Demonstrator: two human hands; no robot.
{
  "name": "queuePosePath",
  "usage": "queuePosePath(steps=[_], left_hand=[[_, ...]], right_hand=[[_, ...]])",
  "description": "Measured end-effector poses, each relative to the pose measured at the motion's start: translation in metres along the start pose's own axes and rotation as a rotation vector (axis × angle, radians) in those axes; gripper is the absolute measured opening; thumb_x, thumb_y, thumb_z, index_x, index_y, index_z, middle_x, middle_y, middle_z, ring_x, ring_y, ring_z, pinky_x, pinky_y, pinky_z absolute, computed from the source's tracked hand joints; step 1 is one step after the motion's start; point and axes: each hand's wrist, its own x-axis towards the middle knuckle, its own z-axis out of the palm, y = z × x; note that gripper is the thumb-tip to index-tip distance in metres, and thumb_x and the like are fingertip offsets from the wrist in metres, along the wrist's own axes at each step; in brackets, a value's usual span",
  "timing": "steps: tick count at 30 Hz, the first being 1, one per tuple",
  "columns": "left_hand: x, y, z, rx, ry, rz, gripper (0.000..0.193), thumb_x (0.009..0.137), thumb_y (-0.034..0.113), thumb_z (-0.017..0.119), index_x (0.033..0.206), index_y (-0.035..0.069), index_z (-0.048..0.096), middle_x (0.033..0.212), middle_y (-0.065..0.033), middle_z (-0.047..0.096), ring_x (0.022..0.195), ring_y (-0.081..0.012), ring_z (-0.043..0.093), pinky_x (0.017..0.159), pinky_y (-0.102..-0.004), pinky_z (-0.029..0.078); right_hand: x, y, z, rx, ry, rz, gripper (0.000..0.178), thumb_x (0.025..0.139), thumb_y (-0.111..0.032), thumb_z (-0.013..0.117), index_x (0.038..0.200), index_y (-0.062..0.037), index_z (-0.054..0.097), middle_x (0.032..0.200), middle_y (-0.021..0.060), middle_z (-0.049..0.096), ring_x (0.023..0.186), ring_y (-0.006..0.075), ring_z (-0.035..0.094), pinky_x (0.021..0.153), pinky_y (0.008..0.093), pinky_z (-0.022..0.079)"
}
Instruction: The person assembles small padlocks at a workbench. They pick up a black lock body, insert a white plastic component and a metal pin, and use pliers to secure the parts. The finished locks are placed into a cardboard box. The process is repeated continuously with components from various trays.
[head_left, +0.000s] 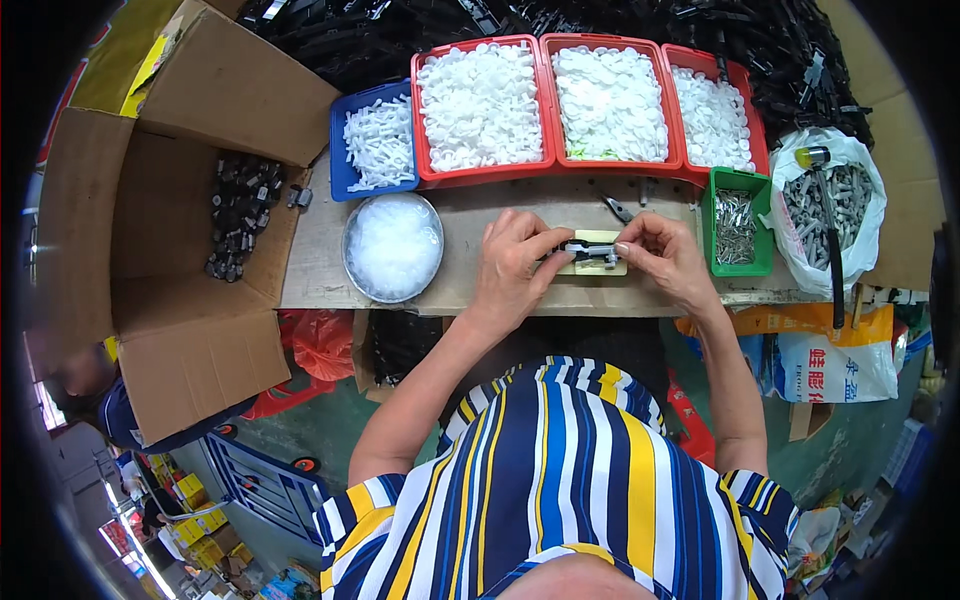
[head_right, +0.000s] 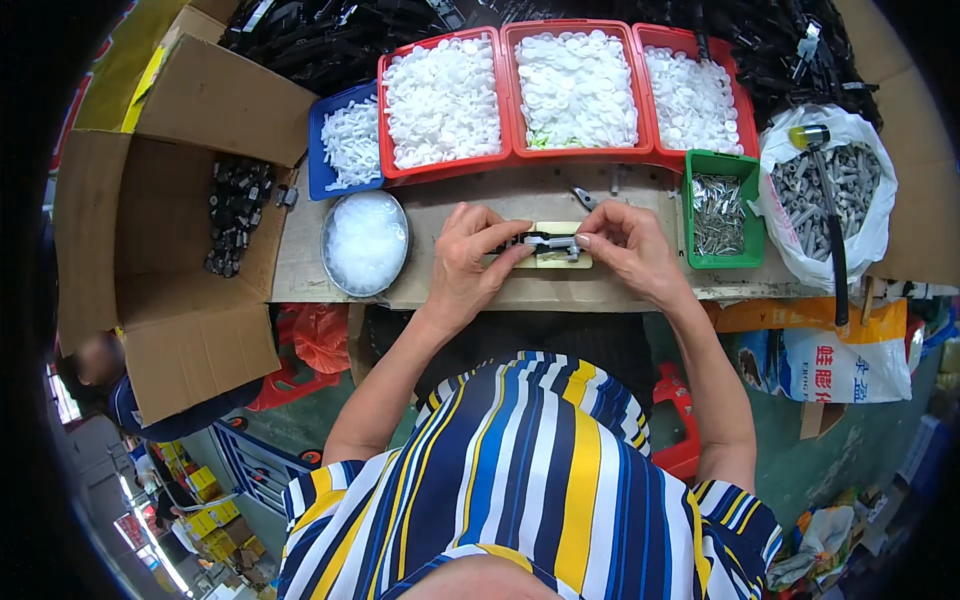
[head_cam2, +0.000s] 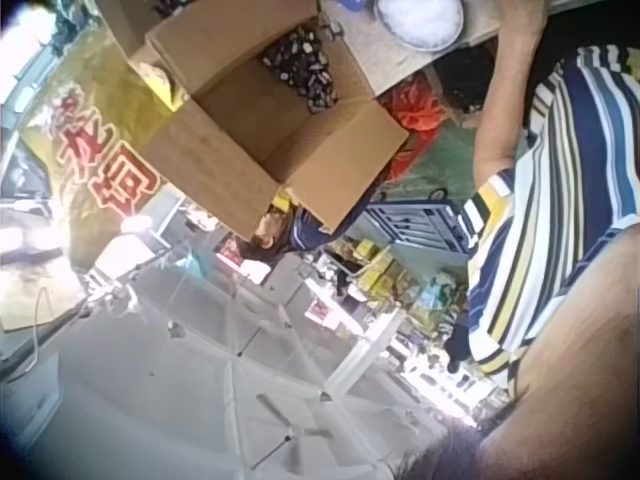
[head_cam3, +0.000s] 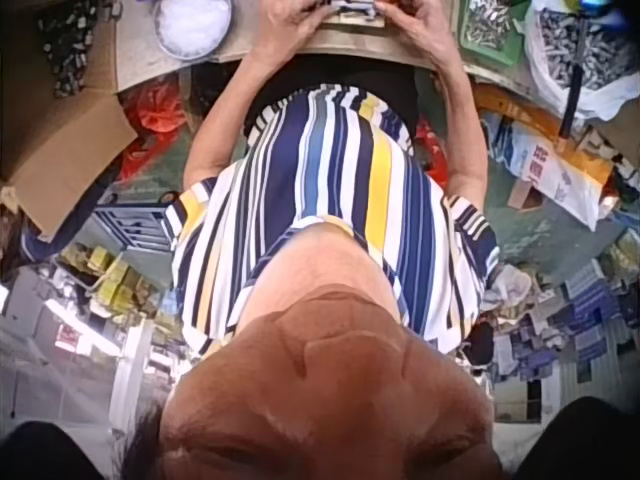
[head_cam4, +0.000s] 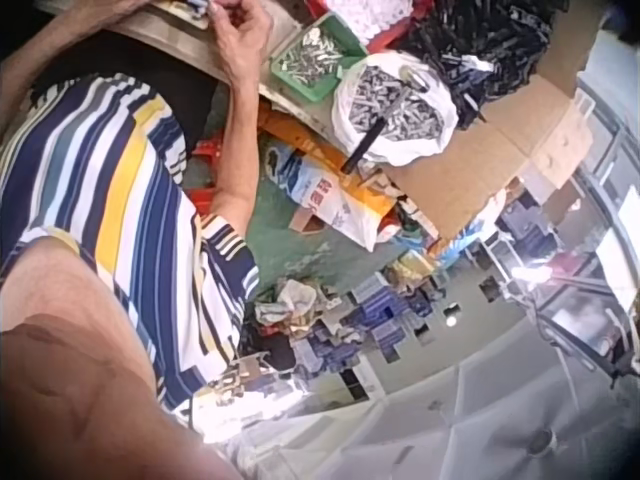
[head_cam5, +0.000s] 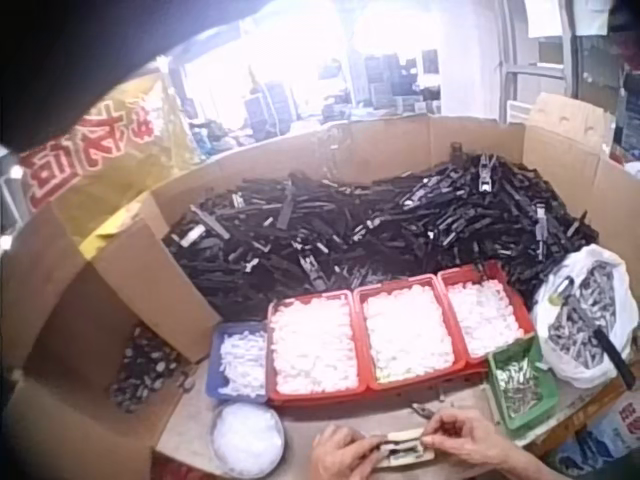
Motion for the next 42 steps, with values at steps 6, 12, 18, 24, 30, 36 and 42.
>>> queuePosePath(steps=[6,12,18,24,30,36,42], left_hand=[[-0.001,0.0,0.002,0.011,0.0,0.038,0.017,0.073,0.005,0.08,0.089,0.007,0.076,0.078,-0.0064,0.059,0.076,-0.0235,0.055,0.069,-0.0367,0.043],[0.0,0.002,0.002,0.016,0.004,0.027,0.014,0.073,0.004,0.079,0.087,0.007,0.076,0.078,-0.0065,0.059,0.076,-0.0243,0.054,0.069,-0.0373,0.043],[0.002,0.004,0.0,0.035,-0.02,0.009,0.012,0.074,0.005,0.079,0.086,0.006,0.075,0.078,-0.0075,0.059,0.075,-0.0254,0.054,0.068,-0.0379,0.042],[0.001,0.005,-0.003,0.034,-0.035,-0.017,0.013,0.075,0.006,0.078,0.087,0.006,0.074,0.08,-0.0078,0.059,0.079,-0.0258,0.055,0.071,-0.0385,0.043],[0.0,0.008,-0.004,0.005,-0.077,-0.044,0.011,0.081,0.011,0.074,0.091,0.007,0.073,0.086,-0.006,0.059,0.087,-0.0253,0.055,0.076,-0.0393,0.04],[0.0,0.006,-0.007,-0.058,-0.07,-0.046,0.018,0.077,0.008,0.078,0.094,0.005,0.074,0.089,-0.0079,0.063,0.085,-0.0262,0.058,0.077,-0.0391,0.045],[0.007,0.003,-0.025,-0.126,0.115,-0.081,0.034,0.078,0.003,0.077,0.112,0.001,0.071,0.105,-0.0146,0.066,0.1,-0.0292,0.063,0.085,-0.036,0.05]], right_hand=[[0.0,-0.001,0.0,-0.214,0.004,-0.044,0.012,0.088,-0.008,0.073,0.088,0.0005,0.064,0.074,-0.0003,0.062,0.066,0.0059,0.054,0.059,0.0249,0.044],[-0.003,-0.012,0.001,-0.395,0.007,-0.075,0.017,0.087,-0.01,0.073,0.089,0.0004,0.06,0.072,0.0056,0.061,0.061,0.0125,0.056,0.057,0.0295,0.045],[0.0,-0.015,-0.007,-0.461,-0.028,-0.172,0.02,0.087,-0.015,0.074,0.089,-0.0001,0.06,0.074,0.0114,0.063,0.065,0.0231,0.061,0.061,0.0355,0.047],[0.064,-0.071,-0.038,-0.695,0.162,-0.435,0.016,0.09,-0.013,0.069,0.093,0.0021,0.064,0.083,0.0128,0.066,0.079,0.0253,0.066,0.071,0.0346,0.05],[0.21,-0.085,-0.077,-1.11,0.508,-0.68,0.016,0.087,-0.011,0.068,0.097,-0.0013,0.062,0.096,0.0169,0.065,0.093,0.0373,0.066,0.079,0.0467,0.053],[0.265,-0.083,-0.087,-1.244,0.523,-0.557,0.019,0.086,-0.013,0.069,0.101,-0.0024,0.063,0.102,0.0169,0.063,0.098,0.0391,0.065,0.084,0.0483,0.054],[0.19,-0.119,-0.047,-1.103,0.255,-0.83,0.019,0.09,-0.011,0.064,0.104,0.0,0.058,0.097,0.0173,0.063,0.091,0.0375,0.064,0.079,0.0435,0.051]])
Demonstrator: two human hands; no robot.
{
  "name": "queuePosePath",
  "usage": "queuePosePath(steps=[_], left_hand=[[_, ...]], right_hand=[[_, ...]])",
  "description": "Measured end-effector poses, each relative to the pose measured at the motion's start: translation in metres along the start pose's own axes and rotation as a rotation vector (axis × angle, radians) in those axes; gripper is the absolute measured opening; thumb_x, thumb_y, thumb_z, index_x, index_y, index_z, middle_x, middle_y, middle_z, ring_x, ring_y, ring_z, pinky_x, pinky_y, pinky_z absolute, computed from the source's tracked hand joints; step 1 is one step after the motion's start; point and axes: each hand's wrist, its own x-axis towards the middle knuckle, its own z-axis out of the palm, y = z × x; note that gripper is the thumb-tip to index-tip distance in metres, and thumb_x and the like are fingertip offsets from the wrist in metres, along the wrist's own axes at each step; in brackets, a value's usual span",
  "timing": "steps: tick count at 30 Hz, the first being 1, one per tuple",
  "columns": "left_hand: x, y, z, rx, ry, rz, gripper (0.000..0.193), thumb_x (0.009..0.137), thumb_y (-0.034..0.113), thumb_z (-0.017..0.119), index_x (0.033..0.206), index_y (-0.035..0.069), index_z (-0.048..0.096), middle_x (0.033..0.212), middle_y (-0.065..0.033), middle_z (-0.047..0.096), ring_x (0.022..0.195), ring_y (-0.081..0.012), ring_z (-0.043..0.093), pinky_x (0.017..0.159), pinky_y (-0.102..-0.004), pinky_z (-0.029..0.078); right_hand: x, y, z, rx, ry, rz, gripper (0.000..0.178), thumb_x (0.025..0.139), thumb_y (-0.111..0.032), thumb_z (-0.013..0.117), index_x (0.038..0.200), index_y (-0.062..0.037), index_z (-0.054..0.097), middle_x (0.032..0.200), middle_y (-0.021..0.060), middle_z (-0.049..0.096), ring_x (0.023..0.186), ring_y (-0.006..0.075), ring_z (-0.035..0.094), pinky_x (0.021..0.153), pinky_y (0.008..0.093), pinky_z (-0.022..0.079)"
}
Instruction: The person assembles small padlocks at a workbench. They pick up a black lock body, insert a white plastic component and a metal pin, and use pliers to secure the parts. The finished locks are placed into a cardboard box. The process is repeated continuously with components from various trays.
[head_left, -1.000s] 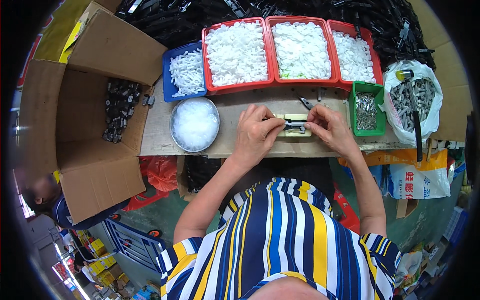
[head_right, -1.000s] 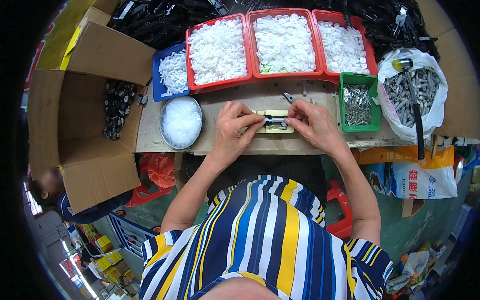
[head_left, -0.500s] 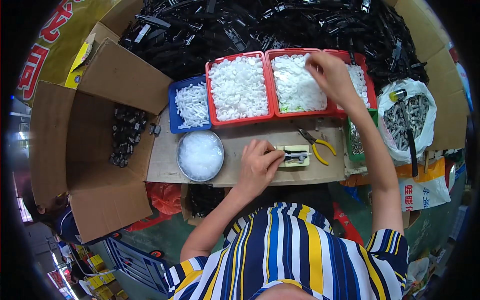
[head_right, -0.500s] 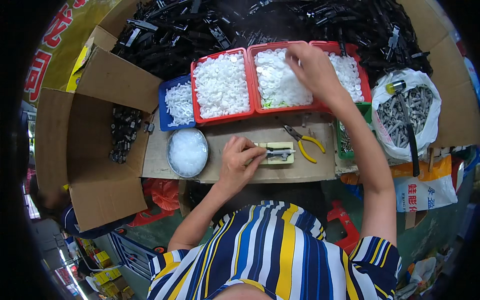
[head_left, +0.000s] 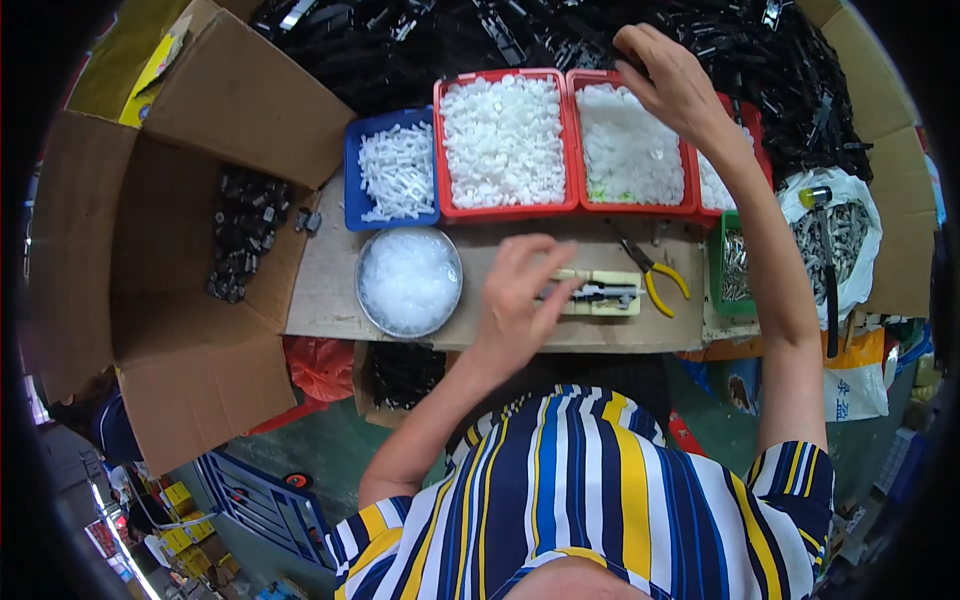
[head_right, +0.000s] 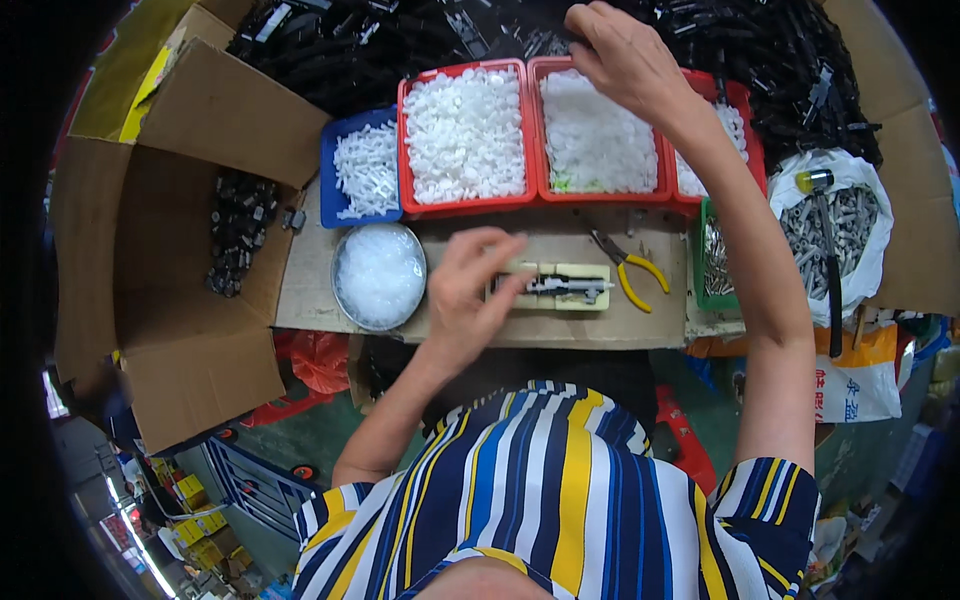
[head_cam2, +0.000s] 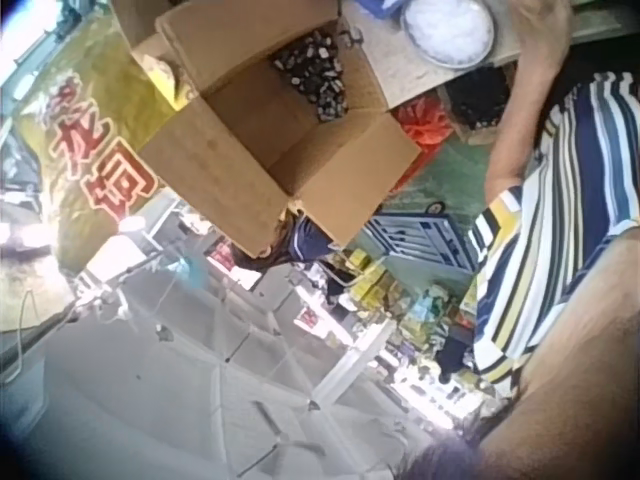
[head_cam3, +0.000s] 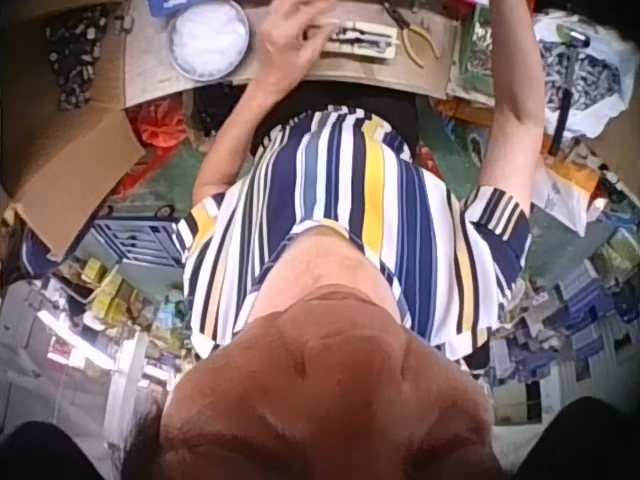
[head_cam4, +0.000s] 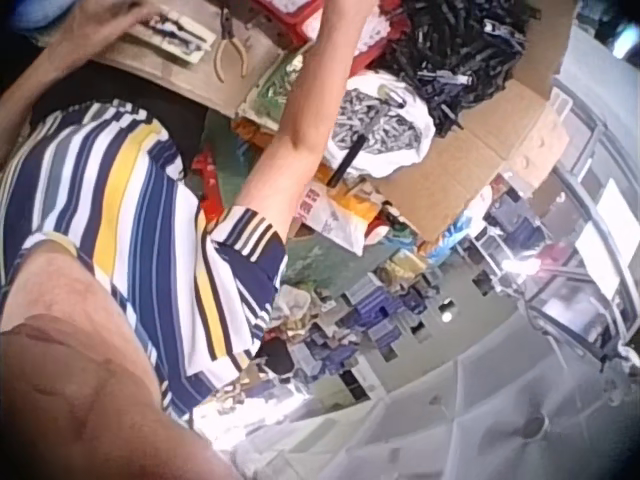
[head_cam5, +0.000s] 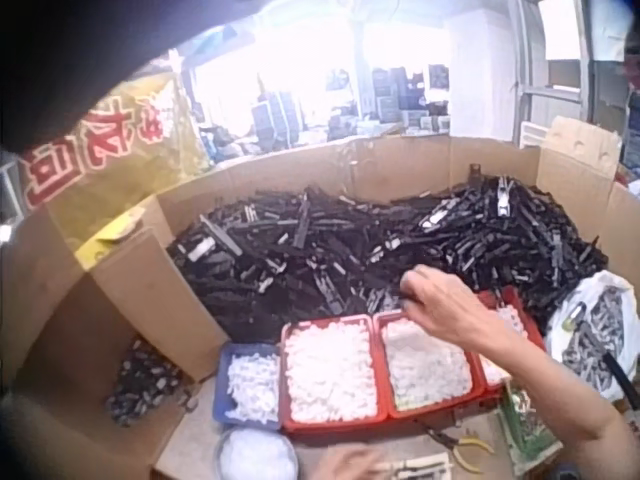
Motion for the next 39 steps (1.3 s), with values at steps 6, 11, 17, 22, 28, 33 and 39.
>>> queuePosePath(steps=[6,11,17,22,28,33,39], left_hand=[[0.015,0.005,-0.005,-0.555,0.142,-0.314,0.049,0.093,0.005,0.069,0.139,-0.002,0.052,0.122,-0.0095,0.061,0.104,-0.013,0.062,0.088,-0.0243,0.049],[0.006,0.011,0.001,-0.792,0.007,-0.535,0.026,0.096,0.013,0.068,0.119,-0.001,0.068,0.1,-0.0054,0.07,0.085,-0.009,0.066,0.075,-0.0207,0.05],[-0.003,0.017,0.003,-0.788,0.0,-0.636,0.021,0.096,0.013,0.069,0.112,0.0,0.071,0.097,-0.0037,0.071,0.081,-0.0084,0.065,0.072,-0.0213,0.049],[-0.011,0.007,-0.004,-0.516,0.116,-0.495,0.021,0.096,0.01,0.068,0.114,-0.001,0.071,0.103,-0.0028,0.066,0.091,-0.0065,0.059,0.079,-0.0219,0.047],[-0.019,-0.005,-0.014,-0.392,0.174,-0.394,0.022,0.094,0.013,0.07,0.11,-0.002,0.071,0.101,-0.0062,0.066,0.09,-0.0109,0.061,0.073,-0.0247,0.047],[-0.022,-0.008,-0.017,-0.356,0.174,-0.402,0.023,0.092,0.014,0.072,0.109,-0.001,0.072,0.098,-0.0069,0.066,0.089,-0.0121,0.062,0.074,-0.0259,0.047],[-0.025,-0.006,-0.018,-0.265,0.107,-0.392,0.021,0.092,0.008,0.072,0.111,0.0,0.072,0.102,-0.0036,0.064,0.088,-0.0074,0.057,0.076,-0.0233,0.046]], right_hand=[[-0.076,-0.088,-0.049,0.581,-0.472,0.04,0.021,0.095,-0.007,0.058,0.114,0.0006,0.059,0.096,0.0183,0.066,0.089,0.0341,0.065,0.079,0.041,0.05],[-0.118,-0.108,-0.048,0.553,-0.341,0.119,0.027,0.089,-0.012,0.067,0.113,-0.0017,0.061,0.1,0.0145,0.066,0.09,0.0342,0.065,0.076,0.0415,0.05],[-0.153,-0.121,-0.045,0.208,-0.196,0.064,0.033,0.084,-0.017,0.074,0.112,-0.005,0.063,0.101,0.0073,0.063,0.093,0.0269,0.063,0.077,0.0391,0.044],[-0.175,-0.127,-0.028,0.348,-0.276,0.168,0.031,0.082,-0.016,0.075,0.108,-0.004,0.064,0.107,0.0105,0.058,0.102,0.029,0.058,0.085,0.0414,0.044],[-0.177,-0.136,-0.014,0.341,-0.273,0.185,0.03,0.082,-0.016,0.074,0.107,-0.0037,0.064,0.106,0.0103,0.058,0.102,0.0297,0.058,0.084,0.042,0.044],[-0.173,-0.14,-0.01,0.29,-0.305,0.175,0.029,0.084,-0.018,0.074,0.107,-0.004,0.064,0.106,0.0097,0.059,0.103,0.0296,0.057,0.082,0.0425,0.044],[-0.168,-0.144,-0.01,0.233,-0.347,0.188,0.029,0.084,-0.018,0.073,0.107,-0.0043,0.064,0.105,0.0095,0.058,0.103,0.0293,0.056,0.083,0.0423,0.045]])
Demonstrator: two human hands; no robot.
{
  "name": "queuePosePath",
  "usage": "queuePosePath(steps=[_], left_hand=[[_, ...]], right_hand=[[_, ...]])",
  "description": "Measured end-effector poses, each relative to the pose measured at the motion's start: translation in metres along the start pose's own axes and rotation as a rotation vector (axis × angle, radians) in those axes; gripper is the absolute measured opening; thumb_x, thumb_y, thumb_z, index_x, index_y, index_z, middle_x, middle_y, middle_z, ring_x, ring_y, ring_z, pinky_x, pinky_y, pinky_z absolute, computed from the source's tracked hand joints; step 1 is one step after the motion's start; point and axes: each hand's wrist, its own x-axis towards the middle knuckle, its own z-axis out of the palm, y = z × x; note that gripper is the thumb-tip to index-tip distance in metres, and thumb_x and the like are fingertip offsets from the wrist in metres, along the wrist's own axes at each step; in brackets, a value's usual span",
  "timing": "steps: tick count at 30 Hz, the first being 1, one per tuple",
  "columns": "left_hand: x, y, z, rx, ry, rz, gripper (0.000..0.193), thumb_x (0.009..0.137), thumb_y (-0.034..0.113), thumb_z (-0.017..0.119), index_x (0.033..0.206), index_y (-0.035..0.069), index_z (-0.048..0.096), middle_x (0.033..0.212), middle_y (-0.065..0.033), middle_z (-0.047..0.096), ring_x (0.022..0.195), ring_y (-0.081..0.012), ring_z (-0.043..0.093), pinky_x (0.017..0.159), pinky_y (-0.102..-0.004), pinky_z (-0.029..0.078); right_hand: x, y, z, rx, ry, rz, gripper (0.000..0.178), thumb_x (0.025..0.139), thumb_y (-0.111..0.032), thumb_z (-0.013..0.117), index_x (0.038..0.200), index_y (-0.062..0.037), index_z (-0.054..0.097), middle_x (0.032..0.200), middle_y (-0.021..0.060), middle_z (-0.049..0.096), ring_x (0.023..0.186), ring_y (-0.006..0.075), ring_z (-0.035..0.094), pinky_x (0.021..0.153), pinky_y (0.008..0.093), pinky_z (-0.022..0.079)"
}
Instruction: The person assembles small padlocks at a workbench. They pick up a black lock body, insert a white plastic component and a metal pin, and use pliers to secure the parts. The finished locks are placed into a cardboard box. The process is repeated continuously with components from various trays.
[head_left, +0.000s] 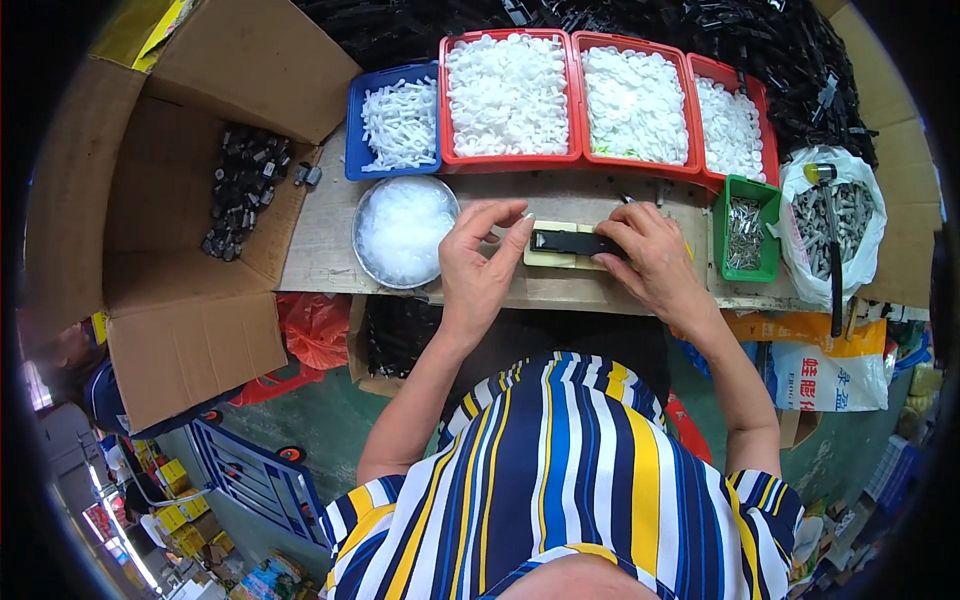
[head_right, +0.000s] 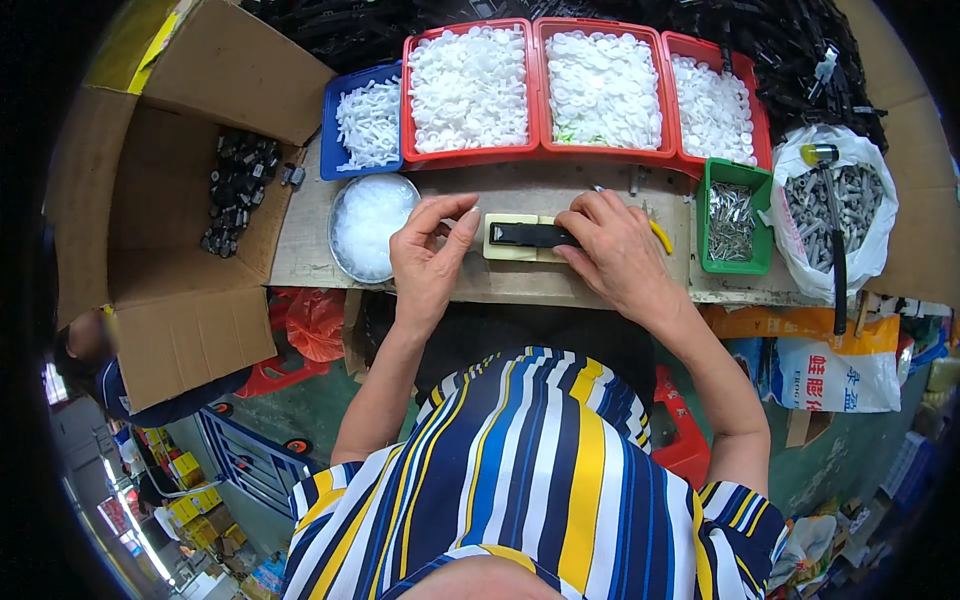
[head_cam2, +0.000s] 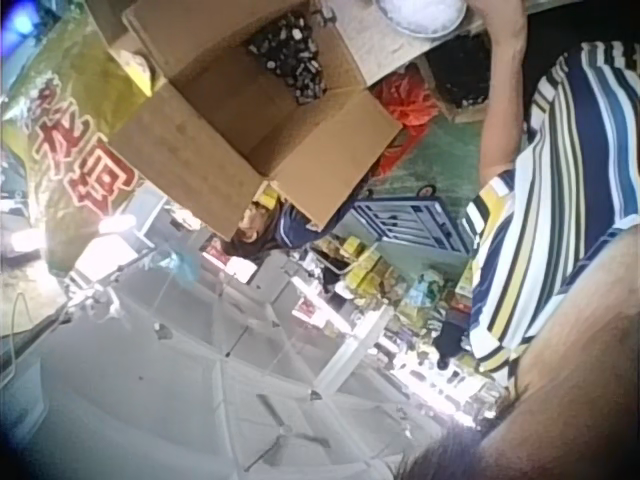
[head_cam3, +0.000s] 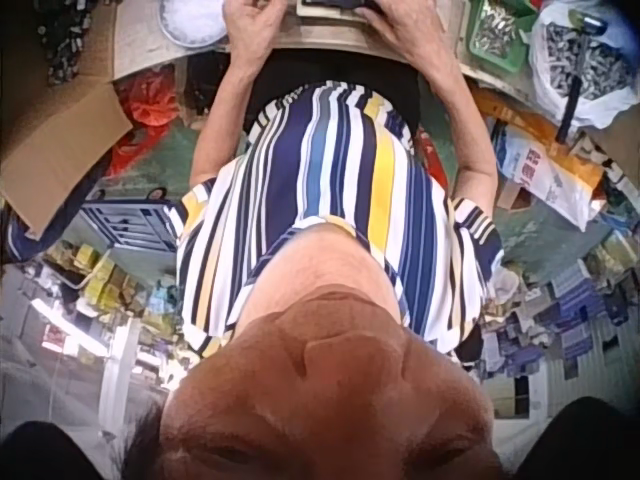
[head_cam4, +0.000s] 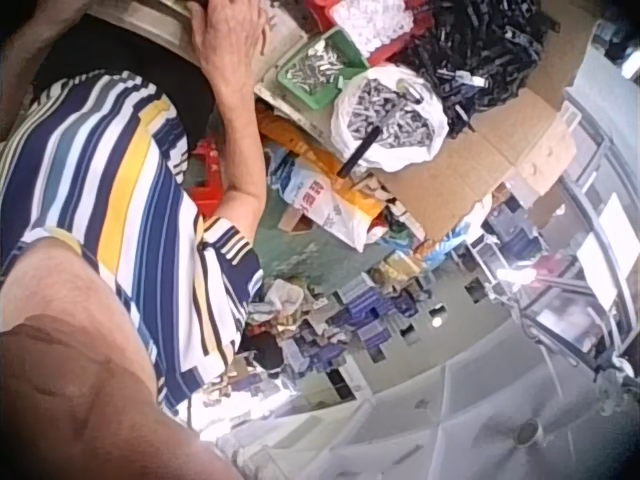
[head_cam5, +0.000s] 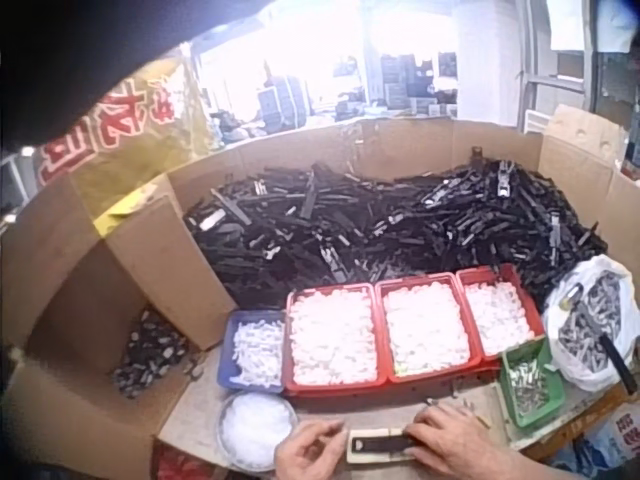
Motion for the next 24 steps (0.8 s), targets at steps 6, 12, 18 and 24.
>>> queuePosePath(steps=[6,12,18,24], left_hand=[[-0.003,0.006,0.023,0.399,-0.096,0.447,0.023,0.082,0.007,0.075,0.104,0.001,0.072,0.103,-0.0125,0.066,0.095,-0.0293,0.064,0.085,-0.0377,0.049],[0.0,0.001,0.034,0.647,-0.279,0.603,0.025,0.077,0.003,0.074,0.101,0.006,0.072,0.099,-0.01,0.065,0.093,-0.0281,0.064,0.08,-0.0414,0.05],[0.004,0.005,0.037,0.697,-0.295,0.66,0.022,0.077,0.002,0.074,0.099,0.004,0.071,0.097,-0.0107,0.065,0.091,-0.0289,0.064,0.078,-0.0414,0.052],[0.005,0.002,0.04,0.708,-0.318,0.716,0.019,0.078,0.002,0.071,0.096,-0.001,0.069,0.098,-0.0117,0.064,0.091,-0.0283,0.064,0.077,-0.0389,0.053]], right_hand=[[-0.001,-0.002,0.002,0.025,0.008,0.006,0.031,0.083,-0.018,0.074,0.108,-0.0042,0.064,0.105,0.0106,0.058,0.104,0.0301,0.056,0.085,0.0438,0.046],[-0.019,0.037,-0.043,-0.005,0.3,0.052,0.041,0.08,-0.018,0.077,0.115,-0.0017,0.065,0.114,0.0166,0.063,0.108,0.0357,0.061,0.088,0.0441,0.049],[-0.108,0.16,-0.137,-0.708,0.601,0.573,0.025,0.094,-0.019,0.065,0.109,0.0001,0.066,0.106,0.0195,0.065,0.098,0.0389,0.064,0.082,0.0453,0.05],[-0.136,0.201,-0.148,-0.627,0.486,0.609,0.029,0.098,-0.025,0.062,0.099,0.0033,0.064,0.083,0.022,0.065,0.074,0.0384,0.063,0.069,0.0439,0.047]])
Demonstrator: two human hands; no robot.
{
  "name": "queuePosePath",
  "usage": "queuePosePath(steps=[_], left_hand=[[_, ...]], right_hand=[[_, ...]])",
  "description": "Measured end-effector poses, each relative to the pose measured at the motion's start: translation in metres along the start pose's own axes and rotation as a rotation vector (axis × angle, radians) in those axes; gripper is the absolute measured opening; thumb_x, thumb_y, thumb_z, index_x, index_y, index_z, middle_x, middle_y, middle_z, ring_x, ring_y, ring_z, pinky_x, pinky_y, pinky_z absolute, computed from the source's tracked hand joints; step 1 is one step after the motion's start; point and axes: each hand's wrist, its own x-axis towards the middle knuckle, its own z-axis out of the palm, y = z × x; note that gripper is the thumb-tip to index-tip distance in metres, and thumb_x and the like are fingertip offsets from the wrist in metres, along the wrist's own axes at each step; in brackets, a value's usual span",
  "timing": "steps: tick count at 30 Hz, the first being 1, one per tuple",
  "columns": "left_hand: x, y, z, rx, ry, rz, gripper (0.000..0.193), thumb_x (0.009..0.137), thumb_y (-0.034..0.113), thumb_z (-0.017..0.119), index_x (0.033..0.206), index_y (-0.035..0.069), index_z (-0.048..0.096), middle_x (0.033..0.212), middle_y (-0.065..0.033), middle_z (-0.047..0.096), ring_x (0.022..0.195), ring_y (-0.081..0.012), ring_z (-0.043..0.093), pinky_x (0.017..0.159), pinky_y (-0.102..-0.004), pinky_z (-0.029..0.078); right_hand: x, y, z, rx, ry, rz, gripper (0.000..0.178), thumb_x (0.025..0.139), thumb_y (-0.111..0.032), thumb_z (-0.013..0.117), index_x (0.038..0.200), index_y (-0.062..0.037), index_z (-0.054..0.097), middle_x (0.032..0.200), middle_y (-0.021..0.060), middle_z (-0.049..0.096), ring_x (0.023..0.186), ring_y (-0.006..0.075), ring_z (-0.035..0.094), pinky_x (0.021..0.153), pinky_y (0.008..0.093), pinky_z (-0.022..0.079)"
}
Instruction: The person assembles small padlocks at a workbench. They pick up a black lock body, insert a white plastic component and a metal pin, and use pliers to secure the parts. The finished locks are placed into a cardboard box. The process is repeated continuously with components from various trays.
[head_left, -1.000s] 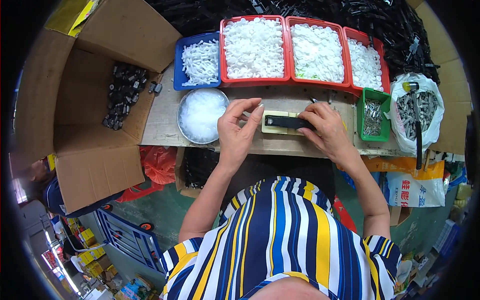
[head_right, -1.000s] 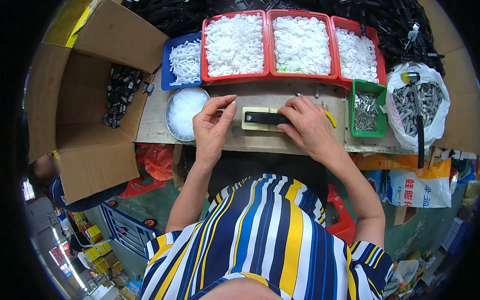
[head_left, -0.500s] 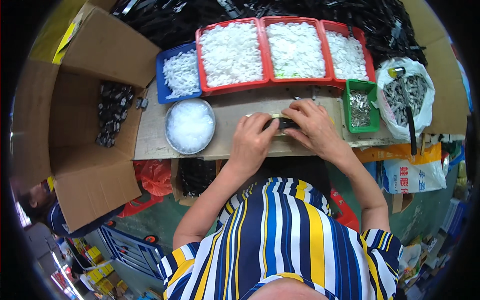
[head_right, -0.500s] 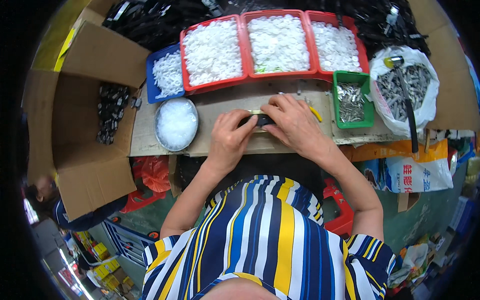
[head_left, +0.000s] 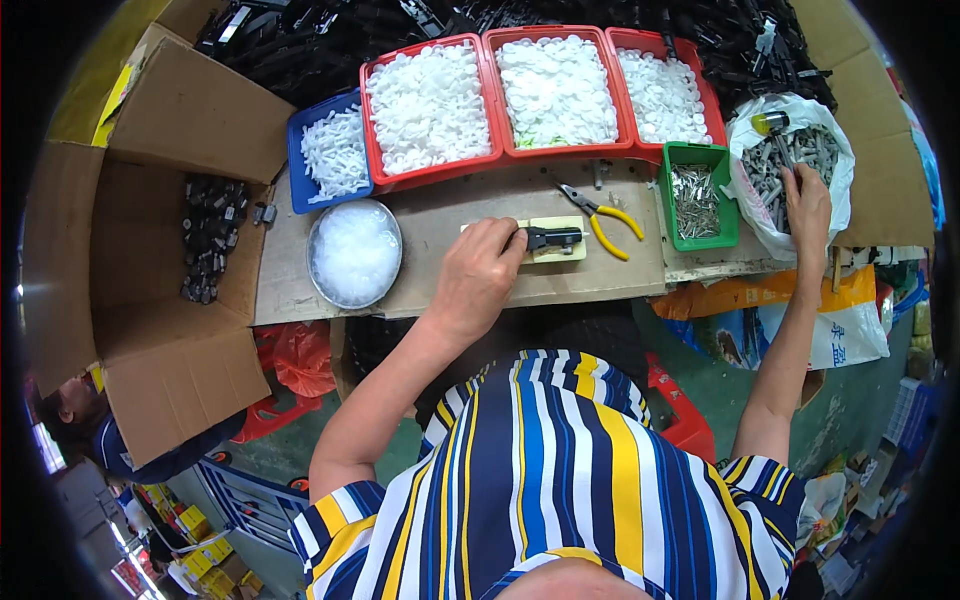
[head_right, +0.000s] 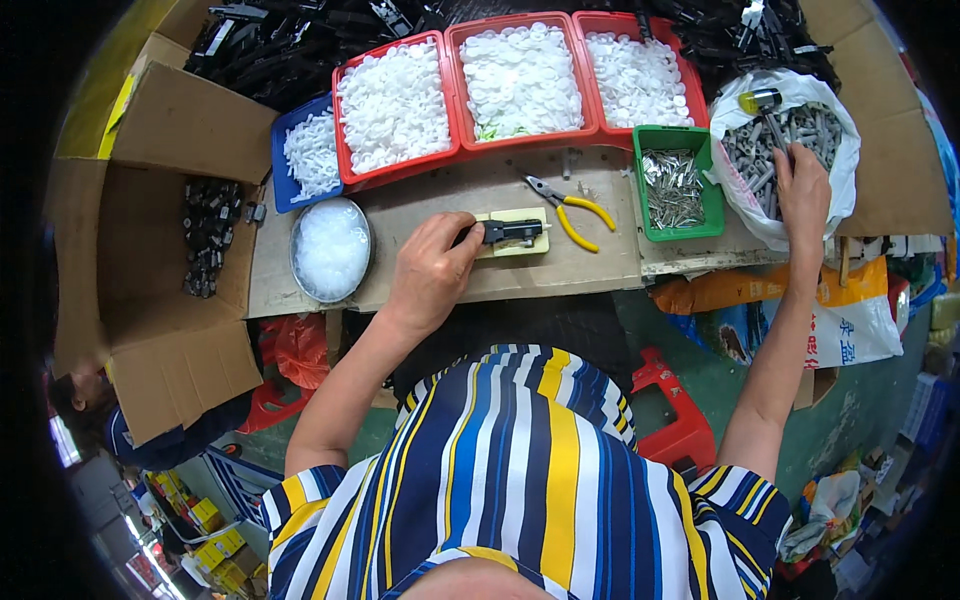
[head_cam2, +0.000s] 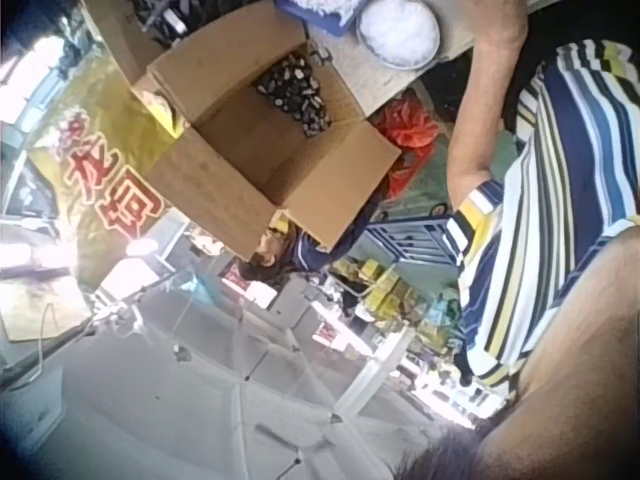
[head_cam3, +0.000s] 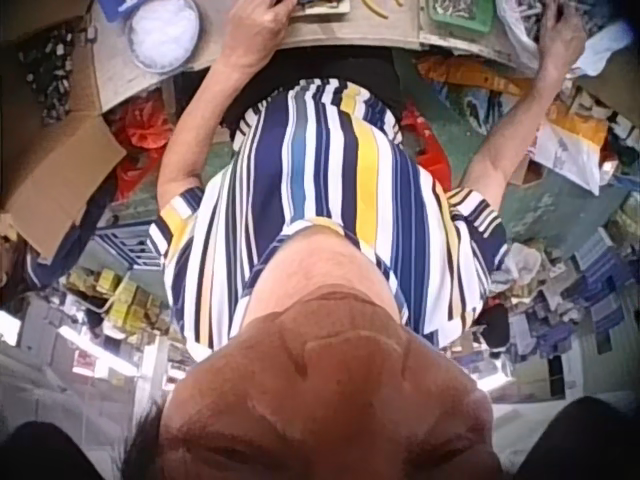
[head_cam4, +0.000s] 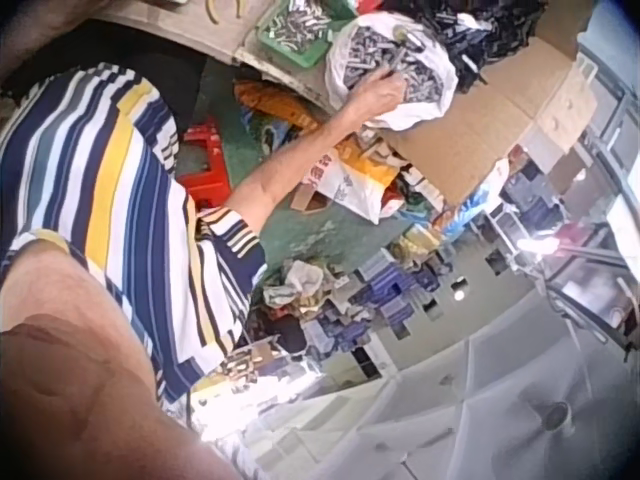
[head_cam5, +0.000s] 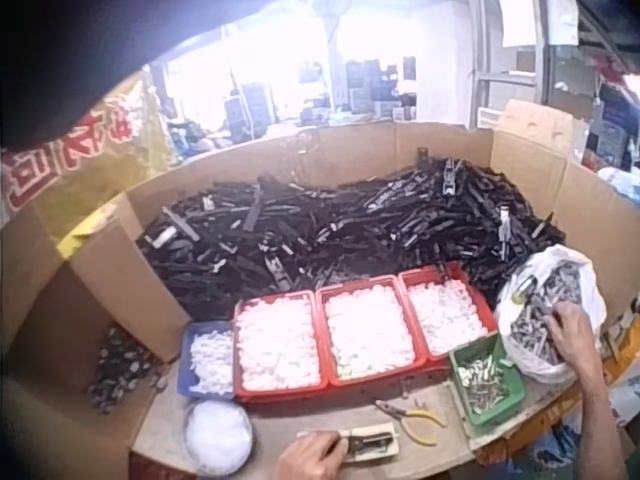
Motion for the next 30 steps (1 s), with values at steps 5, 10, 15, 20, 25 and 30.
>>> queuePosePath(steps=[5,10,15,20,25,30], left_hand=[[-0.001,0.002,-0.001,0.022,-0.028,-0.001,0.019,0.078,0.001,0.07,0.096,-0.002,0.069,0.098,-0.012,0.064,0.09,-0.0279,0.064,0.076,-0.0381,0.053],[-0.005,0.001,0.0,0.039,-0.021,0.011,0.02,0.078,0.001,0.067,0.098,-0.003,0.068,0.099,-0.0128,0.064,0.092,-0.0285,0.065,0.078,-0.0379,0.054],[-0.008,0.004,0.008,0.153,0.041,0.128,0.025,0.079,0.003,0.065,0.102,-0.008,0.067,0.102,-0.0176,0.064,0.097,-0.0307,0.065,0.082,-0.0385,0.055],[-0.011,0.003,0.01,0.214,0.032,0.147,0.029,0.078,0.003,0.064,0.103,-0.012,0.066,0.106,-0.0221,0.064,0.099,-0.0332,0.065,0.084,-0.0391,0.055],[-0.011,0.004,0.01,0.239,0.034,0.179,0.029,0.077,0.004,0.064,0.101,-0.013,0.066,0.108,-0.0231,0.063,0.099,-0.0341,0.065,0.085,-0.0389,0.055],[-0.01,0.002,0.011,0.232,0.037,0.181,0.03,0.077,0.004,0.064,0.101,-0.014,0.066,0.108,-0.0237,0.063,0.1,-0.0343,0.065,0.085,-0.0387,0.055]], right_hand=[[-0.005,-0.055,-0.035,0.227,-0.004,-0.014,0.019,0.099,-0.018,0.059,0.105,-0.0002,0.061,0.085,0.0202,0.065,0.076,0.0357,0.064,0.069,0.0434,0.048],[-0.056,-0.168,-0.045,0.571,-0.317,-0.263,0.018,0.096,-0.01,0.059,0.113,-0.0053,0.056,0.09,0.0203,0.066,0.076,0.0395,0.066,0.064,0.0454,0.05],[-0.096,-0.212,-0.026,0.451,-0.499,-0.433,0.025,0.093,-0.012,0.063,0.116,-0.0059,0.057,0.082,0.0172,0.063,0.073,0.0363,0.065,0.064,0.0468,0.05],[-0.086,-0.221,-0.048,0.523,-0.117,-0.49,0.034,0.093,-0.01,0.063,0.126,-0.0072,0.058,0.076,0.0113,0.057,0.064,0.0293,0.061,0.059,0.0416,0.046],[-0.112,-0.212,-0.024,0.202,-0.341,-0.584,0.045,0.089,-0.01,0.067,0.133,-0.0078,0.058,0.069,0.0084,0.05,0.06,0.0261,0.056,0.056,0.039,0.043],[-0.093,-0.225,-0.047,0.603,-0.042,-0.463,0.05,0.084,0.002,0.07,0.132,-0.0071,0.061,0.072,0.0086,0.055,0.056,0.0259,0.053,0.055,0.0384,0.041]])
